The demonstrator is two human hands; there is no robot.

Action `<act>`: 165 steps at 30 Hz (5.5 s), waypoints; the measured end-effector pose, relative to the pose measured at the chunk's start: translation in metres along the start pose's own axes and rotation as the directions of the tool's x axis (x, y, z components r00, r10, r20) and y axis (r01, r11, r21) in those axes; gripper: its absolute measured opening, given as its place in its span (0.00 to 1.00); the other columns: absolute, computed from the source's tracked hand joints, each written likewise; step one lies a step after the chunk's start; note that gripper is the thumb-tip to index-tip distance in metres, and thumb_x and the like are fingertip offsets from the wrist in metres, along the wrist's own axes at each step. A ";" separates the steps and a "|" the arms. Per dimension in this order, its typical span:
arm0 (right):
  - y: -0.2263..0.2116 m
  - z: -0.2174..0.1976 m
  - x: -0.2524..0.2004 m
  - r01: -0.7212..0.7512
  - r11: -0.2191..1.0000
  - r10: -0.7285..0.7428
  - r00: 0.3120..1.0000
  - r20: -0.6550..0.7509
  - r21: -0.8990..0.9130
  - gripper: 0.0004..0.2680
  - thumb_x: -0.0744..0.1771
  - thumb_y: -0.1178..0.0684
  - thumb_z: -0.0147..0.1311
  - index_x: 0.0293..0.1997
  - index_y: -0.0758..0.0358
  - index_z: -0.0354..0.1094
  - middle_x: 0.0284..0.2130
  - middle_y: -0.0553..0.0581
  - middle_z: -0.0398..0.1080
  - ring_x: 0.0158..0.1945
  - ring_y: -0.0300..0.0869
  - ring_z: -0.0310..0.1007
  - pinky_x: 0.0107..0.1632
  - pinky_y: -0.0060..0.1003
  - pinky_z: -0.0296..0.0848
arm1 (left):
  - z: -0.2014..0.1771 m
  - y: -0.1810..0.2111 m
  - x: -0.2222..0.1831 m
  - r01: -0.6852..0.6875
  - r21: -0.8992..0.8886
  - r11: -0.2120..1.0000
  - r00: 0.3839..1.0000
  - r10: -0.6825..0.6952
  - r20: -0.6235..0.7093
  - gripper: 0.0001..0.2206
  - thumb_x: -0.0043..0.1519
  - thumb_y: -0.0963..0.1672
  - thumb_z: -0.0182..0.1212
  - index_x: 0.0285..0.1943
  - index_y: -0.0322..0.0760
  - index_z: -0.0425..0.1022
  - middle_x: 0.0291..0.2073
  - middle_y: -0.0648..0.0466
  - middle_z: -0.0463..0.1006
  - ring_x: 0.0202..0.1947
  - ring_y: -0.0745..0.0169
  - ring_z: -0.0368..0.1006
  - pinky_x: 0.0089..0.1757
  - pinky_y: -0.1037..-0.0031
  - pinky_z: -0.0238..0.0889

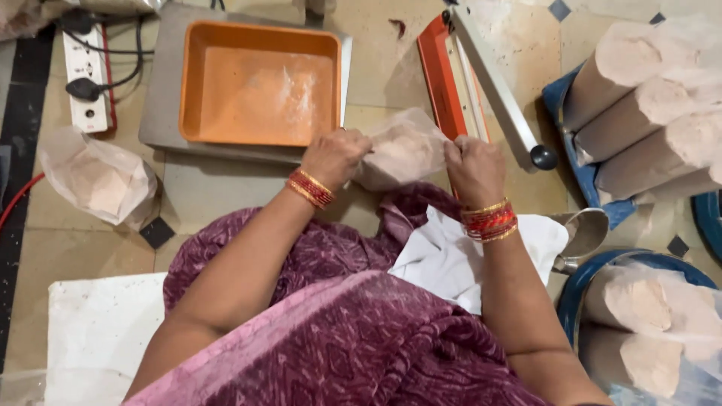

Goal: The person weighs bags of light-colored powder on a digital scale, fills them using a scoop and a metal pitcher from an industrial dispenser, and seals the plastic bags using a heat-sealing machine.

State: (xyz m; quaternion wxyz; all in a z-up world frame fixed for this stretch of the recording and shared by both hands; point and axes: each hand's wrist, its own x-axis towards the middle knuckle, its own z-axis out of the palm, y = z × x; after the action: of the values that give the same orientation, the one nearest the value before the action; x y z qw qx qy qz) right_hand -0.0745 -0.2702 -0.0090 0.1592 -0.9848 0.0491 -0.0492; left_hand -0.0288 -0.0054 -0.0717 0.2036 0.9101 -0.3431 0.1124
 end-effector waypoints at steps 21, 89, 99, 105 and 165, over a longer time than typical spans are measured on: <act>0.091 -0.052 -0.211 0.223 0.929 -0.198 0.974 0.112 -0.295 0.22 0.66 0.37 0.46 0.64 0.54 0.64 0.68 0.62 0.56 0.73 0.58 0.44 0.68 0.66 0.45 | -0.003 0.004 0.003 0.117 -0.068 0.991 0.986 -0.107 0.127 0.07 0.62 0.39 0.57 0.41 0.43 0.82 0.34 0.51 0.82 0.36 0.53 0.79 0.37 0.62 0.74; -0.105 0.023 -0.014 0.475 0.836 -0.438 0.879 0.188 -0.273 0.15 0.63 0.43 0.62 0.53 0.51 0.75 0.49 0.55 0.72 0.57 0.51 0.64 0.61 0.51 0.61 | -0.004 -0.001 -0.003 0.092 -0.133 0.987 0.992 -0.079 0.098 0.04 0.60 0.44 0.63 0.35 0.42 0.82 0.36 0.51 0.81 0.41 0.52 0.79 0.41 0.62 0.74; -0.033 0.032 0.014 0.666 0.722 -0.565 0.724 0.397 -0.188 0.06 0.65 0.46 0.59 0.37 0.49 0.79 0.40 0.44 0.75 0.48 0.44 0.65 0.53 0.43 0.64 | 0.000 -0.006 0.002 0.050 -0.177 0.983 0.997 -0.040 0.063 0.07 0.61 0.40 0.58 0.32 0.43 0.81 0.33 0.53 0.83 0.39 0.56 0.79 0.40 0.64 0.75; -0.027 -0.028 0.039 0.892 0.273 -0.373 0.444 0.815 -0.361 0.06 0.66 0.45 0.57 0.45 0.44 0.77 0.40 0.42 0.73 0.48 0.41 0.62 0.51 0.36 0.63 | 0.002 -0.005 0.000 0.071 -0.158 0.985 0.995 -0.060 0.073 0.07 0.61 0.40 0.59 0.30 0.41 0.79 0.33 0.53 0.82 0.38 0.56 0.79 0.38 0.65 0.75; -0.053 -0.002 0.079 0.541 0.532 -0.020 0.777 0.630 -0.651 0.15 0.72 0.42 0.44 0.34 0.54 0.76 0.30 0.47 0.70 0.42 0.40 0.62 0.51 0.40 0.64 | -0.002 -0.005 0.007 0.069 -0.019 0.997 0.995 -0.067 0.071 0.12 0.61 0.47 0.62 0.24 0.39 0.77 0.24 0.50 0.79 0.33 0.59 0.75 0.43 0.65 0.70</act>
State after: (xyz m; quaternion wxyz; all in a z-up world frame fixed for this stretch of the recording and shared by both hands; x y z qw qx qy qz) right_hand 0.0078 -0.2291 0.0163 -0.3086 -0.9086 -0.1501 0.2382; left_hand -0.0207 -0.0047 -0.0688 0.2048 0.9224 -0.3200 0.0697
